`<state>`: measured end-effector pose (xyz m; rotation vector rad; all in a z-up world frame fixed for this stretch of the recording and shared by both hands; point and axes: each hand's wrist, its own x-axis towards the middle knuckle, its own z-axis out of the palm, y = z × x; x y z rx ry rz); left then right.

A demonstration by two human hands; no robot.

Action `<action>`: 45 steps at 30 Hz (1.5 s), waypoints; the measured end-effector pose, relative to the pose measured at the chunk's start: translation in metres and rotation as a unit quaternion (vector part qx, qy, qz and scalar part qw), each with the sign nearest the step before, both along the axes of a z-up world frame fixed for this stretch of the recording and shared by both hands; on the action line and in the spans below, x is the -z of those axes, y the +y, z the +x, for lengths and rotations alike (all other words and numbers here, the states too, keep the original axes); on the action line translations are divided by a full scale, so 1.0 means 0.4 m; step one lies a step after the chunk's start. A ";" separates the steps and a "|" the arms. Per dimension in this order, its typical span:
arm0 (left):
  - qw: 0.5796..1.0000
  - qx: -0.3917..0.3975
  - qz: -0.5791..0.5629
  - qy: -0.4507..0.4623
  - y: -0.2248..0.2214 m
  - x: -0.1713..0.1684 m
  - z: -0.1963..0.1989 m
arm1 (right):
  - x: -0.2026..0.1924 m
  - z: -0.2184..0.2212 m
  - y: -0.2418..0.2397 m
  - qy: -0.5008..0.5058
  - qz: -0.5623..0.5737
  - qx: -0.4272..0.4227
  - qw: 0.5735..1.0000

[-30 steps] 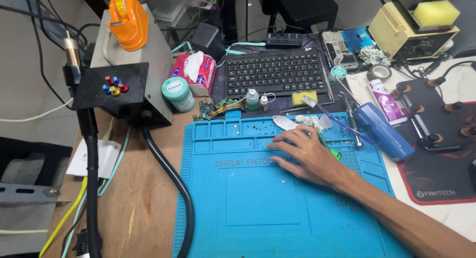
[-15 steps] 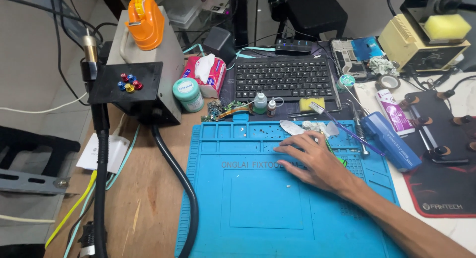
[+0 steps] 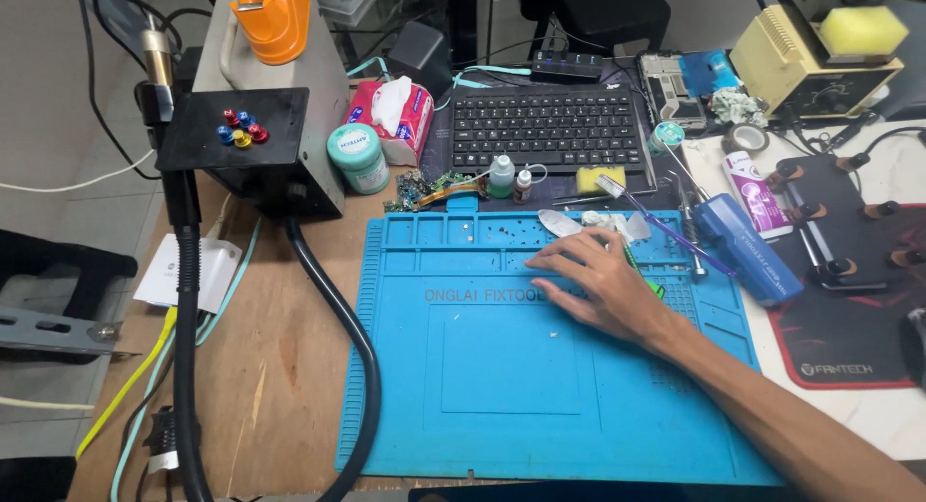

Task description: The person is assembling a phone frame and then performing soldering work on a circuit board using flux and a heat gun.

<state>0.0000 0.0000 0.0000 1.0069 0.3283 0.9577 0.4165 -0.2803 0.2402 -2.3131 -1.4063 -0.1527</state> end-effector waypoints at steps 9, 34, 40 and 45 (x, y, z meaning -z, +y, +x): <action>0.998 -0.065 -0.017 -0.013 -0.170 -0.996 0.350 | -0.016 0.007 0.016 -0.030 0.011 -0.008 0.999; 0.987 -0.098 -0.130 -0.006 0.093 -0.755 0.778 | -0.267 0.015 0.528 0.076 0.153 -0.132 0.976; 0.975 -0.122 -0.183 0.000 0.152 -0.763 0.770 | -0.311 0.020 0.609 0.114 0.148 -0.144 0.972; 0.979 -0.115 -0.168 -0.003 0.195 -0.789 0.776 | -0.341 0.036 0.653 0.108 0.123 -0.149 0.975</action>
